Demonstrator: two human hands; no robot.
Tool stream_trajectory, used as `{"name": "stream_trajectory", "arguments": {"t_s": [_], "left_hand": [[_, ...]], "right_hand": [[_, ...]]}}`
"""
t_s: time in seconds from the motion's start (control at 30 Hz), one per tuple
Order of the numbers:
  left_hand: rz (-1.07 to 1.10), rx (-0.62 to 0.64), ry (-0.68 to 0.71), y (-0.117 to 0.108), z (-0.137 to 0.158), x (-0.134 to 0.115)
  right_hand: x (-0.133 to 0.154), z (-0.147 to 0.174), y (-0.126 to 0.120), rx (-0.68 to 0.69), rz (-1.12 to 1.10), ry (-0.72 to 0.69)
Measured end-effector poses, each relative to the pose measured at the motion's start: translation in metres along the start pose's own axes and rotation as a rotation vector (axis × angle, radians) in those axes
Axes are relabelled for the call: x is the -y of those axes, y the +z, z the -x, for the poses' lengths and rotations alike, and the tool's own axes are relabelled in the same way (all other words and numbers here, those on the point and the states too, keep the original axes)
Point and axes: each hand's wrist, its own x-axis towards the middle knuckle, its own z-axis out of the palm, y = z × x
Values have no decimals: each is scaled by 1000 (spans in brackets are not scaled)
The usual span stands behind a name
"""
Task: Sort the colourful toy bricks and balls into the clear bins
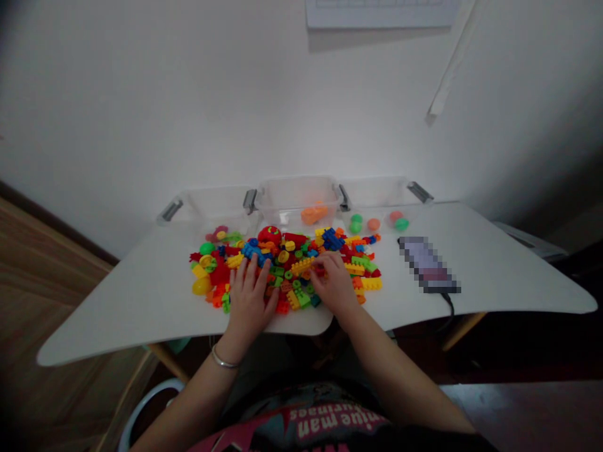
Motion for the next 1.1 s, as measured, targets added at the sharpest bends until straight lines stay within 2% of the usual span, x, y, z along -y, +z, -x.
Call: {"name": "stream_trajectory", "arguments": {"t_s": [0.3, 0.53, 0.77, 0.97, 1.1], "left_hand": [[7, -32, 70, -11, -6, -4], [77, 83, 183, -18, -29, -17], [135, 129, 227, -16, -43, -27], [117, 24, 168, -22, -52, -17], [94, -88, 19, -34, -66, 4]], "right_hand": [[-2, 16, 3, -20, 37, -99], [2, 13, 3, -36, 39, -79], [0, 15, 4, -91, 18, -71], [0, 13, 7, -33, 44, -62], [0, 13, 7, 70, 120, -49]]}}
